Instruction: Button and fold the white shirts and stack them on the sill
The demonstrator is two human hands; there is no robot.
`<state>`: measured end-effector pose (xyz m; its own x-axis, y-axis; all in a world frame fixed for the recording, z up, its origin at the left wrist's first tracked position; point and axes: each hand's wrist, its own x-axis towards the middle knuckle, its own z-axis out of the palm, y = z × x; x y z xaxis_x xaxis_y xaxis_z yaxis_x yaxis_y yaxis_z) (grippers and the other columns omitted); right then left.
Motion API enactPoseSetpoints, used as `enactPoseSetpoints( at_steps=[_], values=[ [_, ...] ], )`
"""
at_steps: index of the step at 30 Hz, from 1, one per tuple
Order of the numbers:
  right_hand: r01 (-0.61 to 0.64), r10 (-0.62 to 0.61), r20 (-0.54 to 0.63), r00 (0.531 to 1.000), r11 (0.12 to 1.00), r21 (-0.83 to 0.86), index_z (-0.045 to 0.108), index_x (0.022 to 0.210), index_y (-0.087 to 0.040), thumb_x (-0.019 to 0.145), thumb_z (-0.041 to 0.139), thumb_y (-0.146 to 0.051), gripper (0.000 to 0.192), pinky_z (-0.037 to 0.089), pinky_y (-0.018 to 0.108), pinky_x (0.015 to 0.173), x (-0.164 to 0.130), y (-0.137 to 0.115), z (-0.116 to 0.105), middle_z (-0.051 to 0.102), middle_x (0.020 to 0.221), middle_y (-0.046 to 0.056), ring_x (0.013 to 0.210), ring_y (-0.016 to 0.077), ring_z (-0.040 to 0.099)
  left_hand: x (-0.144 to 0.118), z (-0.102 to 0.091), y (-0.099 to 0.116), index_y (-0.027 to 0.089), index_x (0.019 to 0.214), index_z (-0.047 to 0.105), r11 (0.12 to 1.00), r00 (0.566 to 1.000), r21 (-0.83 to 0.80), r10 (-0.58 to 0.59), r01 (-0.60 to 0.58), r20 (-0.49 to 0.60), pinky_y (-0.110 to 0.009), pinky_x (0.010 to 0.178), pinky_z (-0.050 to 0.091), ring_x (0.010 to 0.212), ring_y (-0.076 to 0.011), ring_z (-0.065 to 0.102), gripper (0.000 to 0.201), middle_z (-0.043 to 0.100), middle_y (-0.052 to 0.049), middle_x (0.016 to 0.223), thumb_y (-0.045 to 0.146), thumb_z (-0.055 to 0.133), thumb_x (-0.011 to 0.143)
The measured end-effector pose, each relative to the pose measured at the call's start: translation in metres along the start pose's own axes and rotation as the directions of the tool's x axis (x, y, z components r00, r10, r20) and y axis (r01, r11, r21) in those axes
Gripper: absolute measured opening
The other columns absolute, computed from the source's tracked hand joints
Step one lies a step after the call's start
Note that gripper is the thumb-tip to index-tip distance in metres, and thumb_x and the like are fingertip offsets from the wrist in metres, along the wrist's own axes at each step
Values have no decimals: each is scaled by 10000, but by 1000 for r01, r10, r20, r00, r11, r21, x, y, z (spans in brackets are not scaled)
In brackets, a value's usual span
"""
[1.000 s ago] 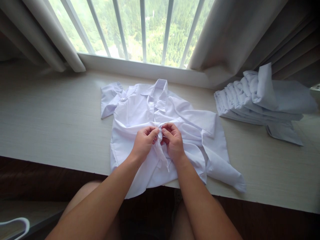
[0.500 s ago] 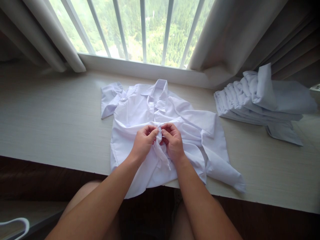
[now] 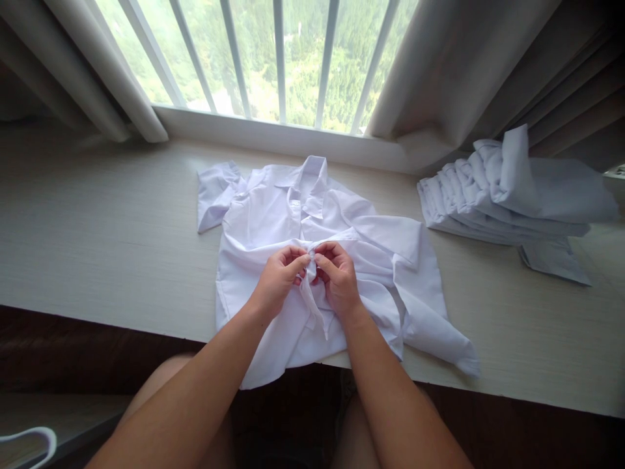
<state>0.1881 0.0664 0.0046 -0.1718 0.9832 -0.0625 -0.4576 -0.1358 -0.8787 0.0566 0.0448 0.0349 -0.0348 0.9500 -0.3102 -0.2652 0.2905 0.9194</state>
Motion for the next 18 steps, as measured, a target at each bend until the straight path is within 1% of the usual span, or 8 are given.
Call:
enactPoseSetpoints(
  at_steps=[2,5,9,12,15,16,18],
  values=[
    [-24,24,-12,1000,999,32,606,885,-226,768,741,-285,188,411,221,451,0,-1,0,599,765,-46,546,94,505,0,-2,2,165,817,641,999,1000,33,-10,9,26,-212,570,377,617,-95,509,253,566,25,688,365,776,744],
    [-46,54,-58,997,989,138,575,918,-242,767,731,-284,221,414,210,460,1,-4,0,596,786,-54,591,101,549,0,-3,4,154,735,645,993,997,114,-26,18,74,-224,585,366,630,-104,509,256,574,13,668,384,754,754],
    [-6,61,-194,979,963,269,521,898,-253,760,743,-319,270,442,211,498,5,-8,-2,575,749,-77,582,90,553,-2,-3,4,154,705,642,971,990,236,-57,25,128,-238,577,334,598,-103,479,245,578,17,640,378,731,752],
    [16,74,-273,959,950,313,508,880,-253,744,764,-341,303,419,209,478,8,-10,-5,577,731,-84,561,86,544,-4,-3,3,158,702,640,941,980,338,-90,25,179,-244,578,335,592,-107,475,239,587,20,636,376,725,748],
    [-7,111,-285,952,939,344,533,876,-249,747,770,-362,292,384,214,444,10,-11,-9,583,702,-86,539,91,538,-7,-4,3,164,689,634,904,967,428,-100,-12,236,-247,590,348,612,-117,491,219,590,20,643,359,710,754],
    [-5,111,-292,950,939,343,548,870,-245,750,767,-363,276,388,217,446,11,-10,-10,587,691,-86,535,92,539,-8,-5,3,165,686,634,891,959,453,-103,-28,262,-248,595,353,624,-122,501,208,592,19,646,348,702,757],
    [35,78,-326,942,944,328,581,852,-234,754,764,-343,234,439,220,499,12,-10,-10,617,699,-79,573,94,572,-10,-7,4,168,684,637,866,939,496,-120,-59,322,-250,605,368,645,-131,523,187,603,16,659,330,689,762]
  ],
)
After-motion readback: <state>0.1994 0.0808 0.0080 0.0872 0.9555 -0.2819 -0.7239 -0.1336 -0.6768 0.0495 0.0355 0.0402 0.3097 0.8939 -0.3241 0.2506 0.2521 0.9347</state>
